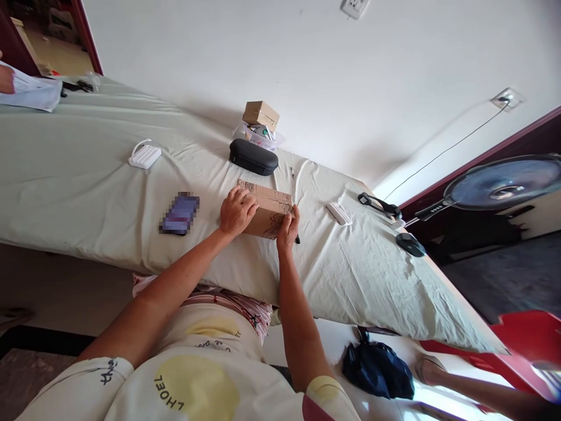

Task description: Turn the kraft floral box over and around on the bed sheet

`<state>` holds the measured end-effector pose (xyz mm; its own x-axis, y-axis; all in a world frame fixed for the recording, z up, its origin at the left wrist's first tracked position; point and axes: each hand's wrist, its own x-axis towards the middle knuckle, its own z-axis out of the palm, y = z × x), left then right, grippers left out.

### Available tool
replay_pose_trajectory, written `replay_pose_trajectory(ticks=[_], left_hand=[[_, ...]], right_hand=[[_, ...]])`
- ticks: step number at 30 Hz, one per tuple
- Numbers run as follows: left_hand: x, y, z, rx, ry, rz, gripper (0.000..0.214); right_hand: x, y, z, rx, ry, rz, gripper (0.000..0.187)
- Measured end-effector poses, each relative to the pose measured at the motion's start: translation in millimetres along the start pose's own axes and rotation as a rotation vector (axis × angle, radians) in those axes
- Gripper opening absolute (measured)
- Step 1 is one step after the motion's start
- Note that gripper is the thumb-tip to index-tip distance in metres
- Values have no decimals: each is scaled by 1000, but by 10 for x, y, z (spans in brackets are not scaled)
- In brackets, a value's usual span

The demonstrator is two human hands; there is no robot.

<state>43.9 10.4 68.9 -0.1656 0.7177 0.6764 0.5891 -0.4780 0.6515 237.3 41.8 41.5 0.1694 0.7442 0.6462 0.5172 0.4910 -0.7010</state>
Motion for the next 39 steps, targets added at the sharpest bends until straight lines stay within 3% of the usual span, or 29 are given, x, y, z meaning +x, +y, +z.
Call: replay_pose_trajectory(ticks=[4,9,16,22,32,39], left_hand=[[-67,-136,-56,-48,25,-38,32],[-217,-484,-64,-109,114,-127,61],[-384,-865,20,-102,-105,-296,49],[-404,-927,13,-72,-134,-279,59],[-388,-848,-41,-26,-149,-297,69],[-363,-803,-87,26,-175,-329,75]], right_hand=[[-78,179,-25,84,-40,-13,60],[-125,275,40,93,-71,71,62],[-159,417,42,43,-255,123,58],[-190,458,41,-27,-292,192,42],[-207,412,65,-36,-306,208,52],[-201,444,65,-78,-319,211,43]])
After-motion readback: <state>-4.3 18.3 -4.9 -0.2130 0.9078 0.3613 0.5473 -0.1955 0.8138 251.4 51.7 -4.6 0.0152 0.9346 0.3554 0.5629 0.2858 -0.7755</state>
